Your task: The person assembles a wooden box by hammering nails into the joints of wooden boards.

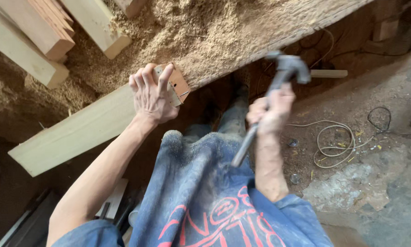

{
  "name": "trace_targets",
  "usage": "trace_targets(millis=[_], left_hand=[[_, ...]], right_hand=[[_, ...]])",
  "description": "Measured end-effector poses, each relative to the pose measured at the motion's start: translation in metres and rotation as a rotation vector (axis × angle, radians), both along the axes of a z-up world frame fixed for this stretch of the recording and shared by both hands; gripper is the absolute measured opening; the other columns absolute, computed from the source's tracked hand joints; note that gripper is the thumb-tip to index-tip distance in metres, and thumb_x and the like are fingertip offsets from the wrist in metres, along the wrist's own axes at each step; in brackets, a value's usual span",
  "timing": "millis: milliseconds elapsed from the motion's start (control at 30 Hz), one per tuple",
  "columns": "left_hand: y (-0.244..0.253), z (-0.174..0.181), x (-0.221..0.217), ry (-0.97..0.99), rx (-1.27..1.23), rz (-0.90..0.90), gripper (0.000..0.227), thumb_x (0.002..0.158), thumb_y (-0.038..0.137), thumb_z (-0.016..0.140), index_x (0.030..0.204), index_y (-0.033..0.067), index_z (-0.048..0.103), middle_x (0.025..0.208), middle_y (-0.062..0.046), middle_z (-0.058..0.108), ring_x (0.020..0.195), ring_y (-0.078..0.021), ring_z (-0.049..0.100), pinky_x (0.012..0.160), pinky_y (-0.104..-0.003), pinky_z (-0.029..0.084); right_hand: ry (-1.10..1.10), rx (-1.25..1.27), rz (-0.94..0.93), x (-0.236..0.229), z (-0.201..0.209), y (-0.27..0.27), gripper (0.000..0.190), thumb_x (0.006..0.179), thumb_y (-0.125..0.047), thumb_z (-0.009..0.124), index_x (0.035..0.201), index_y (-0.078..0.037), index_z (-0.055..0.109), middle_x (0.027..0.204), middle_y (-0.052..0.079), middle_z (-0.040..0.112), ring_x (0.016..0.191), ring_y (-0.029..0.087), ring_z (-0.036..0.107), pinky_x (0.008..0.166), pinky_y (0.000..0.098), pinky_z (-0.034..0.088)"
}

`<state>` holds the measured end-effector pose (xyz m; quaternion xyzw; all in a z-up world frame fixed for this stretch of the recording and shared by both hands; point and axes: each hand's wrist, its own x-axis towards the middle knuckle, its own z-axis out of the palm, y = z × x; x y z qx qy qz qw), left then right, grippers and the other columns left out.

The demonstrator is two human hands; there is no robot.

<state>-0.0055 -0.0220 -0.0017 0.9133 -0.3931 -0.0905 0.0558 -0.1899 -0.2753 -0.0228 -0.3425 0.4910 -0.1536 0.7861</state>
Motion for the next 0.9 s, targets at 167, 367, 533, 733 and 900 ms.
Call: trace_targets(millis=[167,367,533,733,900], left_hand=[[0.017,-0.026,-0.021,-0.2,-0.067,-0.008,0.082,0.082,0.013,0.069,0.156,0.0008,0.037,0.153,-0.03,0.039,0.147,-0.0461,0.035,0.126,-0.06,0.019],[0.027,-0.053,-0.043,-0.375,0.026,-0.121,0.05,0.114,0.011,0.055,0.155,-0.0131,0.042,0.162,-0.034,0.032,0.152,-0.0536,0.024,0.127,-0.065,0.016],[0.025,-0.053,-0.046,-0.397,0.086,-0.167,0.049,0.11,0.008,0.052,0.152,-0.0152,0.043,0.159,-0.038,0.034,0.149,-0.058,0.025,0.124,-0.069,0.02],[0.028,-0.057,-0.048,-0.352,0.178,-0.171,0.049,0.107,0.004,0.051,0.152,-0.015,0.044,0.158,-0.039,0.035,0.149,-0.0549,0.027,0.124,-0.068,0.021],[0.025,-0.058,-0.051,-0.358,0.047,-0.151,0.047,0.11,0.006,0.05,0.152,-0.0159,0.044,0.158,-0.039,0.034,0.151,-0.053,0.026,0.125,-0.065,0.021]], right_hand=[[0.055,0.403,0.296,0.005,0.003,0.056,0.045,0.105,-0.024,0.047,0.148,-0.023,0.034,0.065,0.004,0.047,0.04,0.008,0.042,0.032,0.0246,0.036],[0.123,0.406,0.45,-0.005,0.006,0.048,0.051,0.103,-0.021,0.05,0.15,-0.022,0.031,0.065,0.007,0.046,0.041,0.01,0.041,0.034,0.0266,0.036],[0.141,0.346,0.39,0.003,0.004,0.03,0.051,0.105,-0.02,0.051,0.151,-0.018,0.031,0.067,0.006,0.047,0.043,0.009,0.041,0.035,0.0249,0.035],[-0.009,0.286,0.387,0.011,0.011,0.057,0.038,0.107,-0.026,0.047,0.143,-0.018,0.035,0.059,0.001,0.041,0.036,0.01,0.037,0.026,0.0265,0.029],[0.075,0.379,0.435,-0.001,0.023,0.031,0.033,0.105,-0.026,0.043,0.137,-0.024,0.045,0.056,-0.001,0.044,0.034,0.007,0.038,0.026,0.024,0.03]])
